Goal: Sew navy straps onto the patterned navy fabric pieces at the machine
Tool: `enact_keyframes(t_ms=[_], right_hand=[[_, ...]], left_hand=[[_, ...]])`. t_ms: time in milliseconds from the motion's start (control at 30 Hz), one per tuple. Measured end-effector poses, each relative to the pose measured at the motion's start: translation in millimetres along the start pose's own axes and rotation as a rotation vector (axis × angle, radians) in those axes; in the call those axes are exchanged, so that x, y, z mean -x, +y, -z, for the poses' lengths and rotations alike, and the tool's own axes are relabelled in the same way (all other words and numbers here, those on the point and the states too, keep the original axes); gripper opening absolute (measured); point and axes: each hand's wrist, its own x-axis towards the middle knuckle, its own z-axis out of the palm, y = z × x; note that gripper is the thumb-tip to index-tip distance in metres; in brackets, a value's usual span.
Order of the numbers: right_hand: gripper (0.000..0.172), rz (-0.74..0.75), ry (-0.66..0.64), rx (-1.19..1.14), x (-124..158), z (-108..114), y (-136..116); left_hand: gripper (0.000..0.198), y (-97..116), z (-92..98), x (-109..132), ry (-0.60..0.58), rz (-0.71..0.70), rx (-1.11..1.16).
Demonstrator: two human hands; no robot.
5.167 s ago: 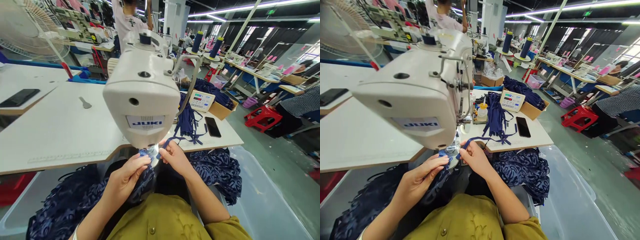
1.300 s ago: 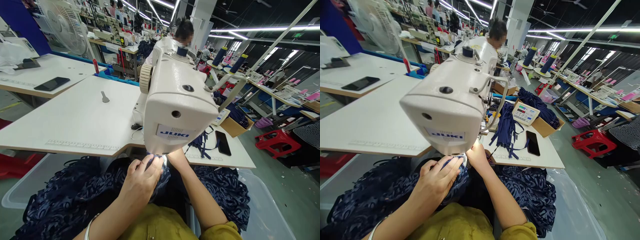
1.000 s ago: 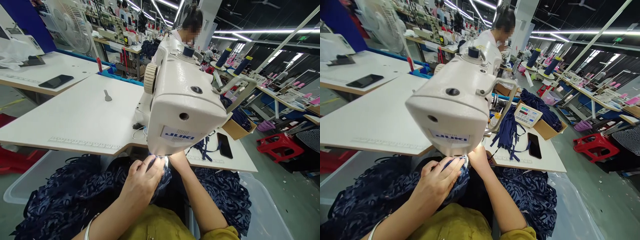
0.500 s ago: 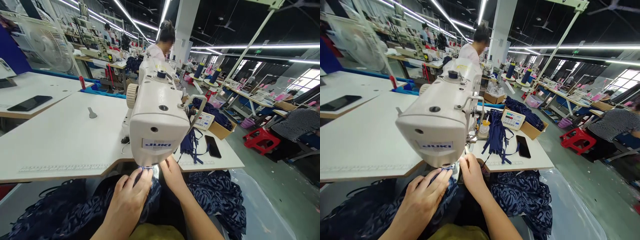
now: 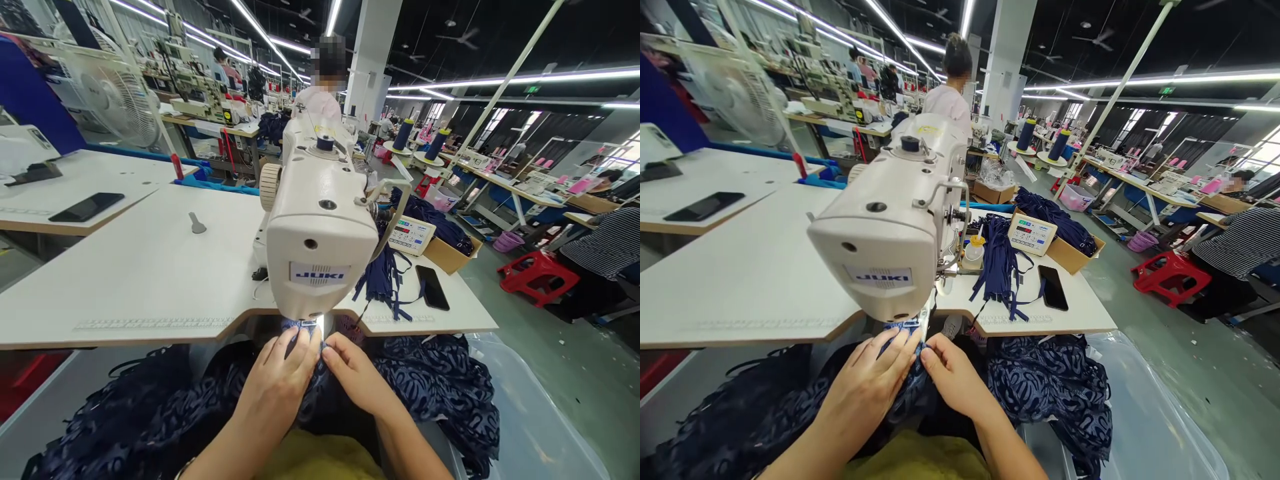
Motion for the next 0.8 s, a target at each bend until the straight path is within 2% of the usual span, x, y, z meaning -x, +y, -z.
enact_keyframes(t_ms=[100,167,233,300,333,400,467,533,600,667,733,800], right_hand=[[0.023,0.031,0.002,-0.065,5.4,3.6,-3.4],[0.02,0.07,-0.026,-0.06,13.6,8.1,-13.4],[0.018,0.163,-0.055,0.02,21.7,12.6,-25.8],[0.014,0.309,-0.049,0.202,25.1,14.3,-35.4],[0.014,0.394,-0.03,0.331,24.0,13.4,-37.6],[0.017,0.545,0.037,0.611,15.9,8.3,-36.6],[0.019,0.609,0.115,0.832,2.0,0.4,-30.5],[0.02,0.558,0.209,0.927,-12.4,-7.3,-23.2],[0.022,0.476,0.287,0.937,-22.1,-12.7,-17.8],[0.024,0.417,0.338,0.904,-24.7,-14.6,-14.3],[0.025,0.381,0.345,0.824,-22.1,-13.4,-11.1],[0.024,0.35,0.3,0.666,-18.4,-10.3,-7.0]], left_hand=[[0.034,-0.1,8.3,-2.6,-0.007,0.06,0.147],[0.024,-0.2,18.5,-2.6,-0.085,0.115,0.389],[0.024,0.3,29.8,-1.4,-0.286,0.187,0.721],[0.03,0.7,38.5,0.8,-0.512,0.29,1.039],[0.032,0.4,40.8,2.2,-0.587,0.344,1.154],[0.035,-1.9,40.7,5.5,-0.644,0.443,1.236],[0.036,-6.5,35.4,9.4,-0.586,0.53,1.064],[0.032,-11.9,27.7,13.0,-0.402,0.556,0.705],[0.024,-16.2,20.8,15.1,-0.136,0.499,0.346],[0.028,-18.3,16.4,15.0,0.055,0.353,0.184],[0.033,-18.4,14.1,13.6,0.084,0.17,0.218],[0.035,-17.2,12.7,12.1,0.022,0.052,0.299]])
